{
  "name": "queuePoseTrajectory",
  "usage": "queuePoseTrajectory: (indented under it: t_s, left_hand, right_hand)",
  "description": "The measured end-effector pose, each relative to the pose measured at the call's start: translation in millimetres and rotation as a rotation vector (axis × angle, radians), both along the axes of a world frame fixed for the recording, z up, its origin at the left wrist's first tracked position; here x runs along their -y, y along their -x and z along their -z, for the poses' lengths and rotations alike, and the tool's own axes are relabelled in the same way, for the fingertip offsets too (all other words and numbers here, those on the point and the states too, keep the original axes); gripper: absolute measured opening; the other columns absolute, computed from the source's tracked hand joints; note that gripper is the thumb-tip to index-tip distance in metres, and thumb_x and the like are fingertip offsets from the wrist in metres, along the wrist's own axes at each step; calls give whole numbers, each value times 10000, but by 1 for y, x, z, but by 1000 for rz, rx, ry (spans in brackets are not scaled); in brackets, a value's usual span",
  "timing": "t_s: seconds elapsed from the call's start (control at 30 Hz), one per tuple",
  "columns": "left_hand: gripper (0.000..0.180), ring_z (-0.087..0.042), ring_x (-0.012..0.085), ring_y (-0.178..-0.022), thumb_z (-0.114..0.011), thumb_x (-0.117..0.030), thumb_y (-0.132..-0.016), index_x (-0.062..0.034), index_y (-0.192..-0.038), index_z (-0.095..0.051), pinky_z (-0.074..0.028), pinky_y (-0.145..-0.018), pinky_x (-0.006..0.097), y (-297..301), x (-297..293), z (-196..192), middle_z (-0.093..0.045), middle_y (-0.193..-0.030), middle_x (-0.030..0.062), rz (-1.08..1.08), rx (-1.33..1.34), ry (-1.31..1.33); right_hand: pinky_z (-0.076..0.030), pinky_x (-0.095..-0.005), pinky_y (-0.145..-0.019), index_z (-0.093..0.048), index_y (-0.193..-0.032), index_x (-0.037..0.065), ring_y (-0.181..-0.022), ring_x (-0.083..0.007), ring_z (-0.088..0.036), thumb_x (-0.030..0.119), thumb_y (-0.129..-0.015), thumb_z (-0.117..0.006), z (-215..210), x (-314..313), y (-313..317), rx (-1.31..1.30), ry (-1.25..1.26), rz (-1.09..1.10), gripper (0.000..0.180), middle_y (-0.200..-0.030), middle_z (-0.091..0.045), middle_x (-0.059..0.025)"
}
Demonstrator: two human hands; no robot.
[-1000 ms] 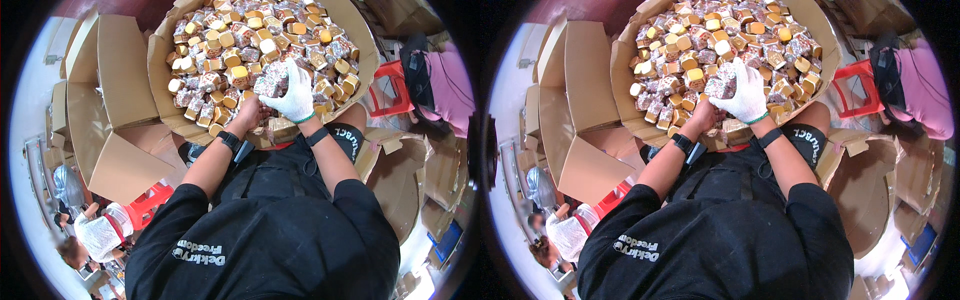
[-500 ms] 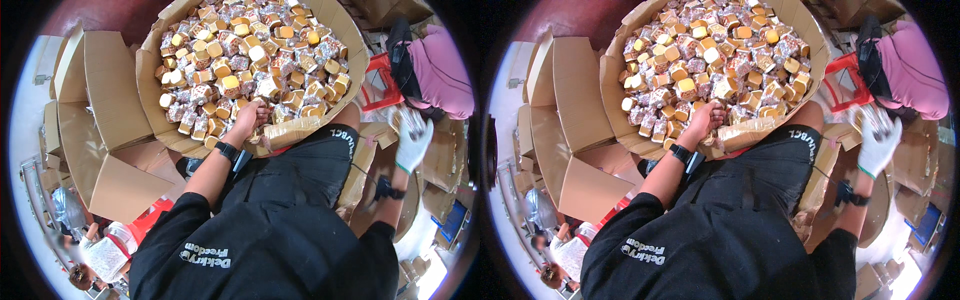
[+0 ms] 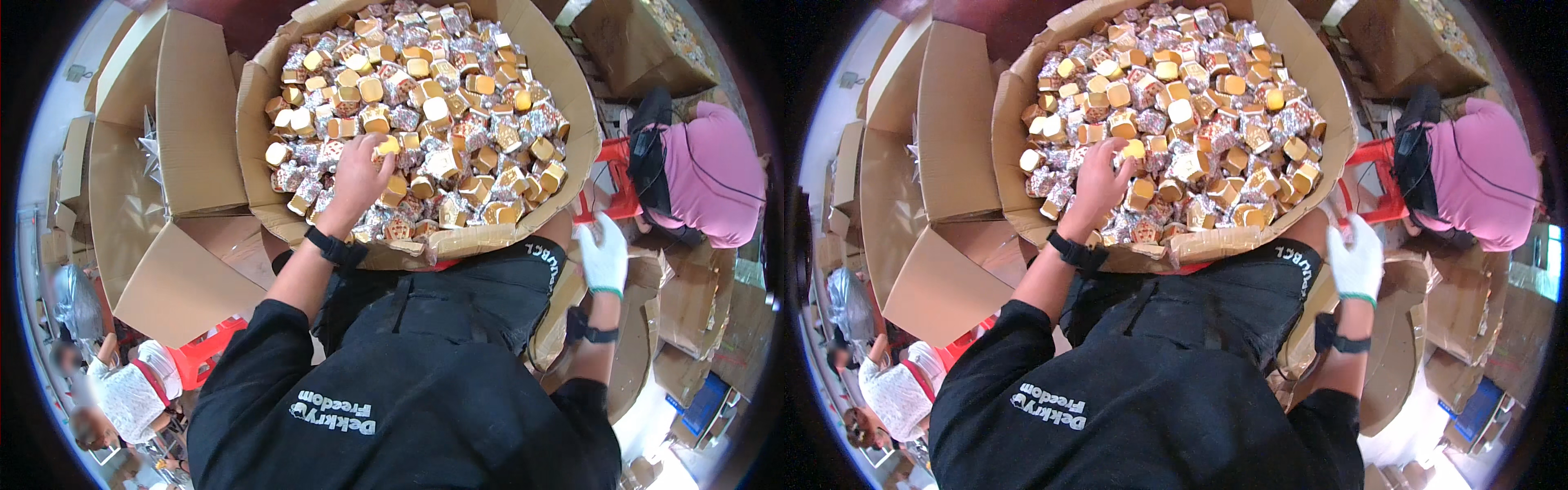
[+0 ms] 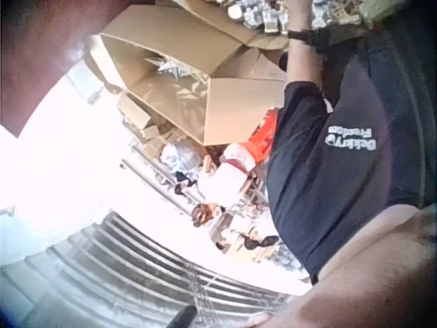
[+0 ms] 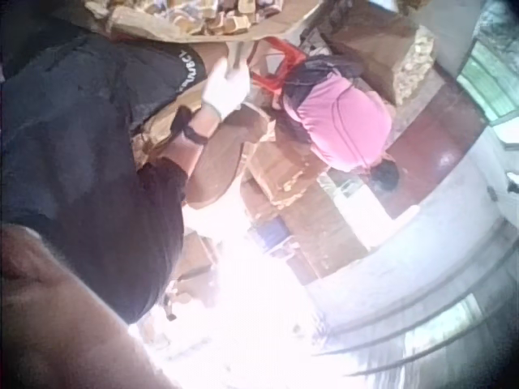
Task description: Packing small wrapped food items from a large bin into cardboard boxes while wearing a protective glove on one hand.
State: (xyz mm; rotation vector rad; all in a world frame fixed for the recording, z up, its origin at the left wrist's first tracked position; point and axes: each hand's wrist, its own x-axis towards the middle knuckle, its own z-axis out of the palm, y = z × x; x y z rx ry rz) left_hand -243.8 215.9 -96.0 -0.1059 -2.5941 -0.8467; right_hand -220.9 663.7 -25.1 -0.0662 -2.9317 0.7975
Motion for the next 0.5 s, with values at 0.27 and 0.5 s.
queuePoseTrajectory:
  t_s: [0.27, 0.5]
  left_hand:
    - [389, -577, 438, -1010, -675, -293, -852, -36, -1131, -593, -490, -886, 485, -63, -23, 16, -575, -1076, 253, 68, 258, -36]
    - [276, -662, 366, -840, -606, -267, -892, -17, -997, -657, -525, -768, 467, -86, -24, 22, -680, -876, 198, 37, 431, -184]
  right_hand:
    - [-403, -410, -1093, -302, -1478, -42, -1313, -402, -466, 562, -737, -734, 59, 252, 175, 60, -57, -381, 1049, -1387, -480, -301]
    - [-508, -471, -935, -510, -1300, 87, -1124, -384, -599, 499, -844, -625, 100, 329, 200, 144, -350, -336, 626, -1201, -606, -211]
